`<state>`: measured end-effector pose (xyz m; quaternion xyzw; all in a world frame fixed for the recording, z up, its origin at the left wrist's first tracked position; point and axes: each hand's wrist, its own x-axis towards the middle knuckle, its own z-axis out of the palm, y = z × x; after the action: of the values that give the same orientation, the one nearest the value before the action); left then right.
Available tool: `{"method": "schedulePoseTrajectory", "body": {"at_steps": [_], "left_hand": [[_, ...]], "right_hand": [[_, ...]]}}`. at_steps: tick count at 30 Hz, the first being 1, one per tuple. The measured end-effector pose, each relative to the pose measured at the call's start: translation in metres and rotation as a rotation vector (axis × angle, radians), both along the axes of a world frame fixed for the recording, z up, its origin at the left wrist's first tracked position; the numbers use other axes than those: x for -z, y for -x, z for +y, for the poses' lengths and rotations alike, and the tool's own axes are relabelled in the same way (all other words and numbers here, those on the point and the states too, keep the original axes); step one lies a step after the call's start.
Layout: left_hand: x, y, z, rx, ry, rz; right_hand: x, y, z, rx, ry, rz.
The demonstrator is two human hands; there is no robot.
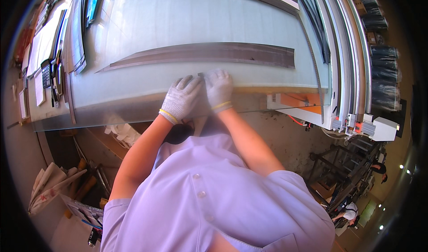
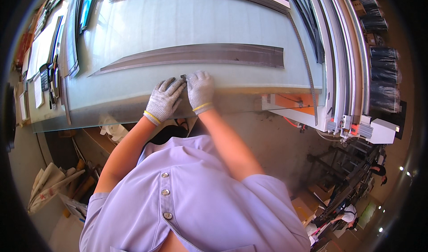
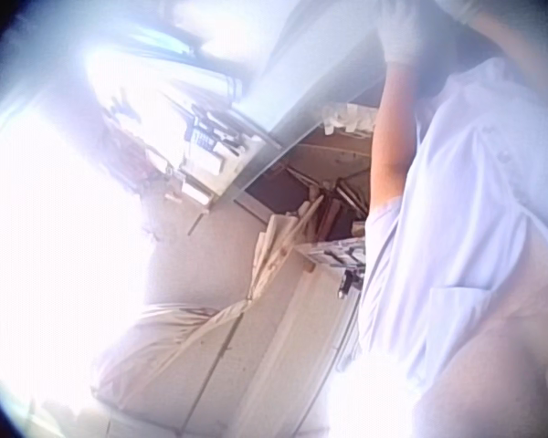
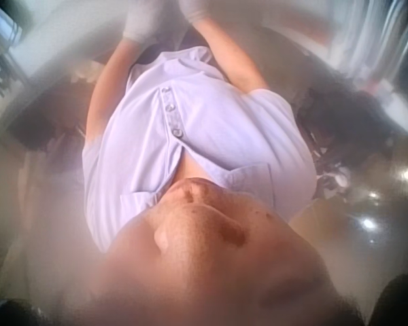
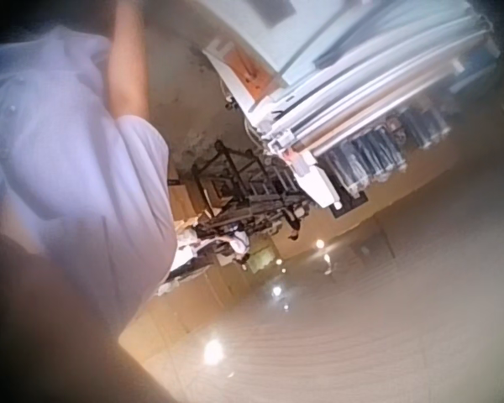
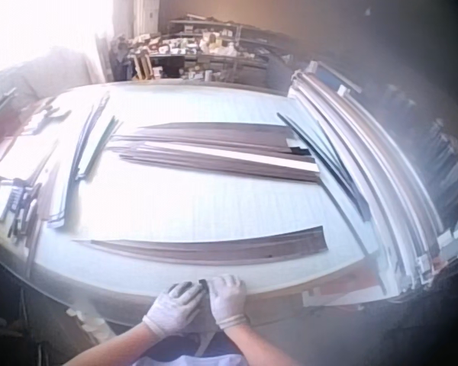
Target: The person peels adhesive backing from long metal strips, sorts them onto a table, measures one with a ruler, and applies a white label to another strip.
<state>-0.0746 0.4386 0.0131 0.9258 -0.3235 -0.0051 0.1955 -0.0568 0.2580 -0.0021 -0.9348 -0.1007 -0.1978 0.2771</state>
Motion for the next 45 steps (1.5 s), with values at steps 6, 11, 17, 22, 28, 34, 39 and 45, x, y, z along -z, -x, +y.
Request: {"method": "schedulePoseTrajectory", "body": {"at_steps": [6, 11, 17, 22, 28, 34, 39, 45], "left_hand": [[-0.002, -0.001, -0.001, -0.002, 0.006, 0.007], [-0.003, -0.002, -0.001, 0.005, 0.010, 0.017], [-0.001, -0.002, 0.000, 0.005, 0.006, 0.008], [0.001, -0.002, -0.001, -0.001, 0.003, 0.009], [0.002, -0.001, -0.001, -0.003, -0.008, -0.007], [-0.002, -0.001, -0.002, -0.010, 0.009, 0.005], [-0.003, 0.000, -0.002, -0.010, 0.007, -0.015], [0.000, 0.000, -0.003, -0.022, 0.035, -0.020]], "right_hand": [[0.001, -0.002, 0.001, 0.010, -0.031, -0.047], [0.007, -0.001, -0.003, -0.054, -0.029, -0.032], [-0.002, 0.000, -0.002, -0.059, -0.109, 0.036], [-0.005, -0.003, -0.007, -0.013, -0.096, 0.026], [0.000, -0.004, -0.008, 0.024, -0.198, 0.049], [-0.008, -0.003, -0.010, -0.014, -0.149, 0.071], [-0.007, -0.003, -0.010, -0.037, -0.150, 0.067], [-0.008, -0.005, -0.010, -0.081, -0.148, 0.088]]}}
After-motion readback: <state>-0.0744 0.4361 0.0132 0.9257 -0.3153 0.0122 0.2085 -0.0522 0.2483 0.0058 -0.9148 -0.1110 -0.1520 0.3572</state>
